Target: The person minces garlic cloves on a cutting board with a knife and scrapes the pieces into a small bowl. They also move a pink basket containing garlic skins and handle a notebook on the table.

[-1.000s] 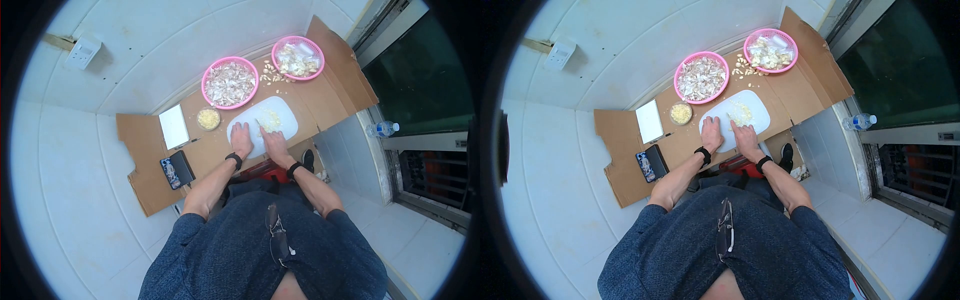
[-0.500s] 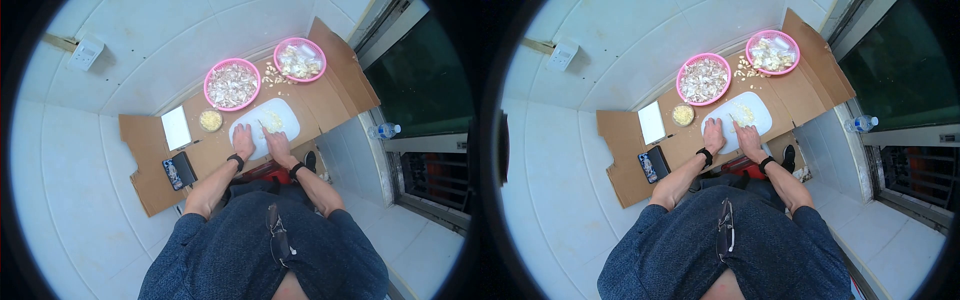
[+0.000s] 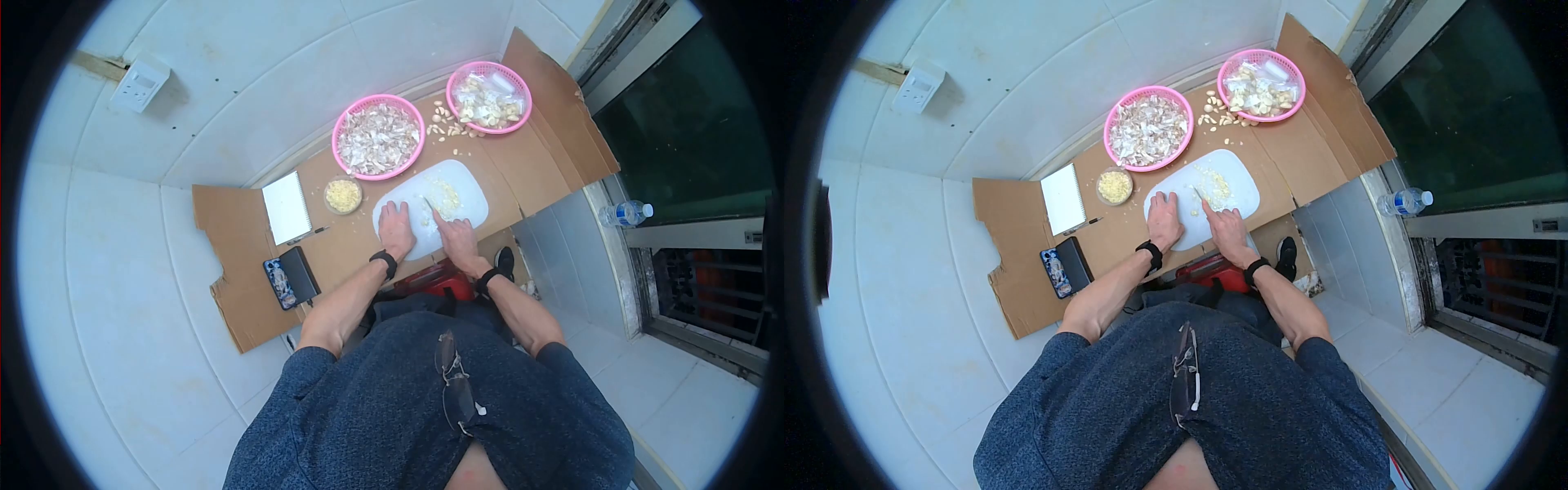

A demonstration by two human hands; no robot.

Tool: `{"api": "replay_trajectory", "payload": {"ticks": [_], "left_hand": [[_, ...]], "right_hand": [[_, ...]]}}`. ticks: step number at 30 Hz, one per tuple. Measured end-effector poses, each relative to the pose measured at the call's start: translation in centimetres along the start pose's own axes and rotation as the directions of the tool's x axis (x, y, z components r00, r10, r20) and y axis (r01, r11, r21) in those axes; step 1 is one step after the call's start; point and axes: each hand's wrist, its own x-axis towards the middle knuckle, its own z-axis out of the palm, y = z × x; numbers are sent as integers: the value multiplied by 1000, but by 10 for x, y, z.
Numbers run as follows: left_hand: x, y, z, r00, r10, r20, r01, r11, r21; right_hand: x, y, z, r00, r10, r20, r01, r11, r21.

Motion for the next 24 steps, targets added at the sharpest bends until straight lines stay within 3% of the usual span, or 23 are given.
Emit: {"api": "replay_trajectory", "payload": {"ticks": [5, 8, 14, 24], "left_hand": [[-1, 0, 3, 1000, 2, -27, -2, 1000, -2], [-1, 0, 2, 1000, 1, -8, -1, 1000, 4], [-1, 3, -2, 1000, -6, 1, 6, 1000, -2], [-2, 4, -2, 1000, -16, -21, 15, 999, -44]], "right_hand": [[3, -7, -14, 996, -31, -84, 34, 999, 35], [-4, 3, -3, 1000, 6, -1, -6, 1000, 4], [-2, -3, -10, 997, -19, -81, 21, 1000, 22], [-8, 6, -4, 999, 30, -20, -30, 999, -33]]}}
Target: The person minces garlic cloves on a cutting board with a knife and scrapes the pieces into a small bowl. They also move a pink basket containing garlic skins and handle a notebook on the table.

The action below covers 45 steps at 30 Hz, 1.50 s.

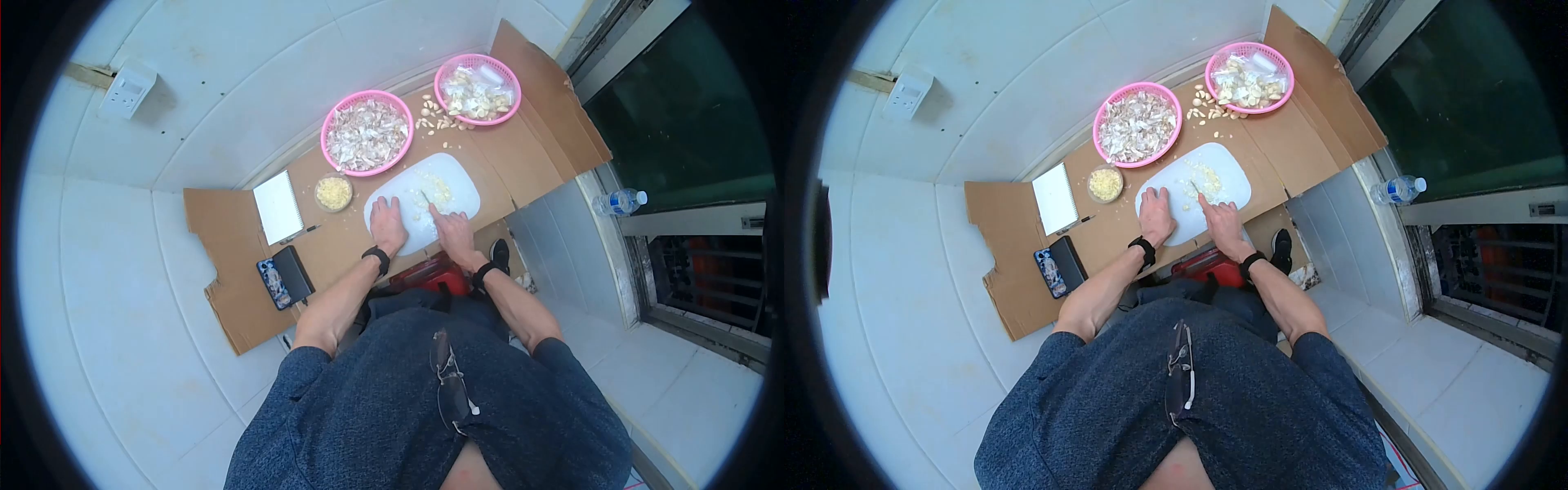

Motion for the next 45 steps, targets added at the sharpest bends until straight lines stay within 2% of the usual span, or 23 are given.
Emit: {"api": "replay_trajectory", "payload": {"ticks": [3, 6, 12, 15, 17, 20, 23, 27, 30, 32, 36, 38, 41, 45], "left_hand": [[1, -1, -3, 999, -9, 36, 9, 1000, 17], [2, 2, -3, 999, -15, 44, 14, 1000, 18], [1, -2, 0, 1000, -11, 19, 10, 1000, 28], [2, 0, 2, 1000, -4, 15, 4, 1000, 31], [2, 1, -2, 999, -16, 44, 14, 999, 33], [1, -3, 5, 1000, 7, 1, -7, 999, 46], [2, 2, -1, 999, -18, 37, 17, 999, 31], [1, 1, 1, 999, -11, 38, 10, 999, 35], [1, -1, 1, 1000, 12, -24, -11, 999, 41], [4, 2, -2, 995, -31, 91, 29, 999, 30], [3, 2, -1, 995, -33, 97, 30, 999, 27], [3, -1, 2, 999, -7, 44, 6, 999, 32], [4, 1, -1, 995, -30, 91, 26, 999, 41], [3, 0, -1, 997, -11, 79, 9, 1000, 23]], "right_hand": [[1, 0, 0, 1000, -25, 7, 25, 1000, 12], [2, -2, -5, 997, -38, -64, 39, 999, 8], [1, 0, -4, 1000, -7, 17, 7, 1000, 7], [3, -3, -11, 997, -30, -69, 33, 999, 39], [1, -2, -7, 1000, 5, 8, -5, 1000, 23], [0, 3, -1, 1000, -8, 10, 8, 1000, 17], [5, -7, -12, 999, -30, -43, 31, 999, 29], [-3, -3, -4, 1000, -9, 13, 9, 1000, 10], [-1, -7, -7, 1000, -6, 18, 6, 1000, 13], [3, -13, -19, 997, -35, -65, 39, 997, 60], [-4, -7, -8, 998, -22, -56, 24, 999, 48], [-7, -5, -4, 1000, -3, 10, 3, 1000, 14], [0, -15, -17, 998, -44, -42, 45, 998, 36], [-6, -8, -1, 999, -46, -18, 46, 999, 18]]}}
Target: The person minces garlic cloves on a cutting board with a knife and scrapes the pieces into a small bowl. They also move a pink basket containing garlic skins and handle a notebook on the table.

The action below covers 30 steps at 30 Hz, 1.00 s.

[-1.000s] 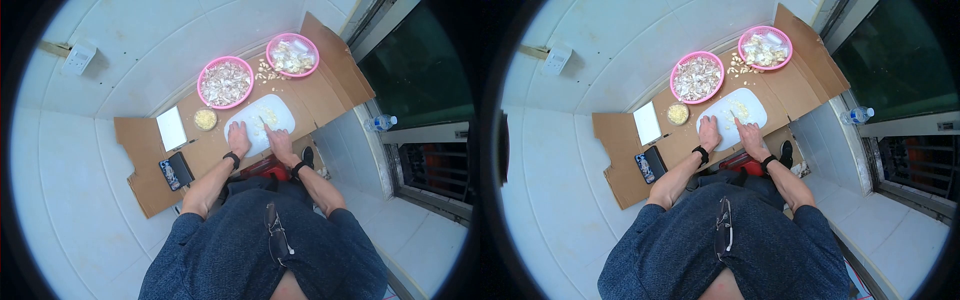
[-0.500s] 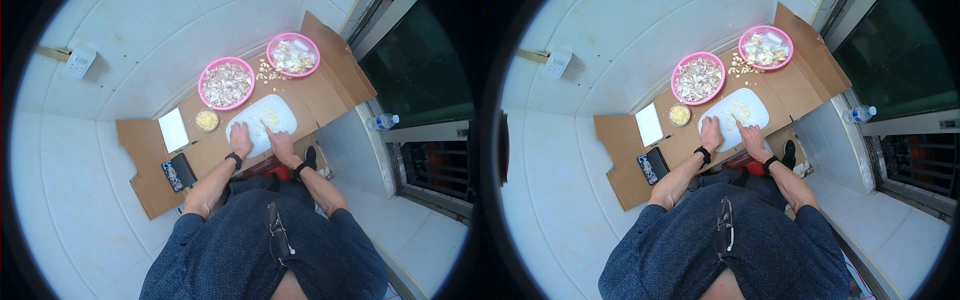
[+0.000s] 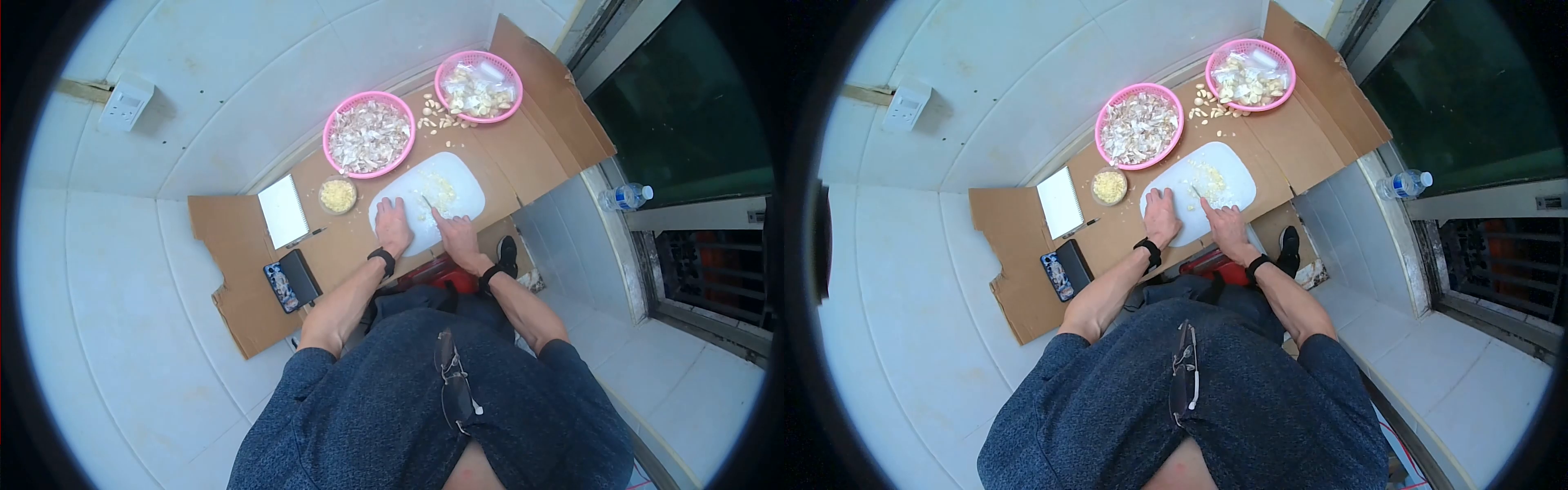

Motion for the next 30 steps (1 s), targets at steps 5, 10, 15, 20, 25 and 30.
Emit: {"api": "replay_trajectory", "payload": {"ticks": [5, 10, 15, 20, 25, 30], "left_hand": [[0, 1, -3, 1000, -5, -3, 5, 1000, -13], [-1, -1, 2, 1000, 6, -18, -6, 1000, -3], [0, 1, -2, 1000, 16, -9, -16, 1000, -14], [-2, 0, -4, 1000, 7, -12, -7, 1000, -21], [-2, -1, -3, 1000, 9, 4, -9, 1000, -18], [1, -4, -1, 1000, 1, 16, -1, 1000, -12]], "right_hand": [[5, -11, -11, 1000, -30, 6, 30, 999, 39], [-3, -11, -8, 994, -20, 111, 19, 1000, 16], [0, -20, -12, 997, -53, 47, 50, 997, 61], [-9, -16, -3, 991, -41, 128, 39, 999, 18], [-4, -23, -9, 994, -78, 80, 76, 997, 21], [-8, -18, -1, 991, -35, 130, 34, 999, 4]]}}
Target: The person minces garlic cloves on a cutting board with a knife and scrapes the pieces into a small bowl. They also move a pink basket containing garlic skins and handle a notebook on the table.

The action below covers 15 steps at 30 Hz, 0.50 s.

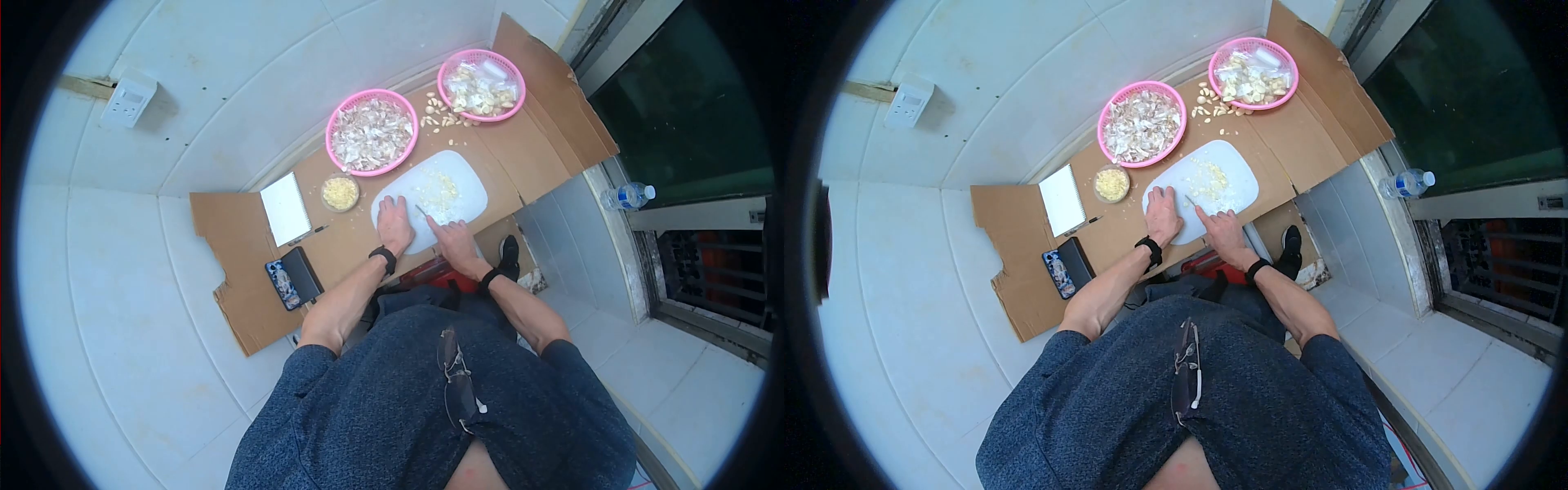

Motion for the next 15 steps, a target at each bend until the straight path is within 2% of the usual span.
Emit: {"api": "replay_trajectory", "payload": {"ticks": [3, 5, 6, 8, 12, 15], "left_hand": [[-3, 2, -2, 1000, 14, -11, -14, 1000, 5], [-3, 3, -4, 1000, 4, 8, -3, 1000, -16], [-3, 3, -4, 1000, 5, 9, -5, 1000, -16], [-1, 2, -3, 1000, -1, 14, 2, 1000, -7], [-2, -3, -1, 1000, 2, -24, -2, 1000, -9], [-3, -3, 0, 999, 28, -28, -30, 999, -44]], "right_hand": [[4, -4, -5, 999, 7, -49, -8, 1000, -20], [8, -9, -14, 992, -36, -119, 41, 998, 40], [6, -8, -10, 992, -34, -120, 39, 998, 40], [3, -5, -5, 999, -37, -6, 37, 999, 7], [4, -8, -8, 1000, -19, 12, 19, 1000, 23], [4, -12, -13, 998, -45, -43, 47, 999, 26]]}}
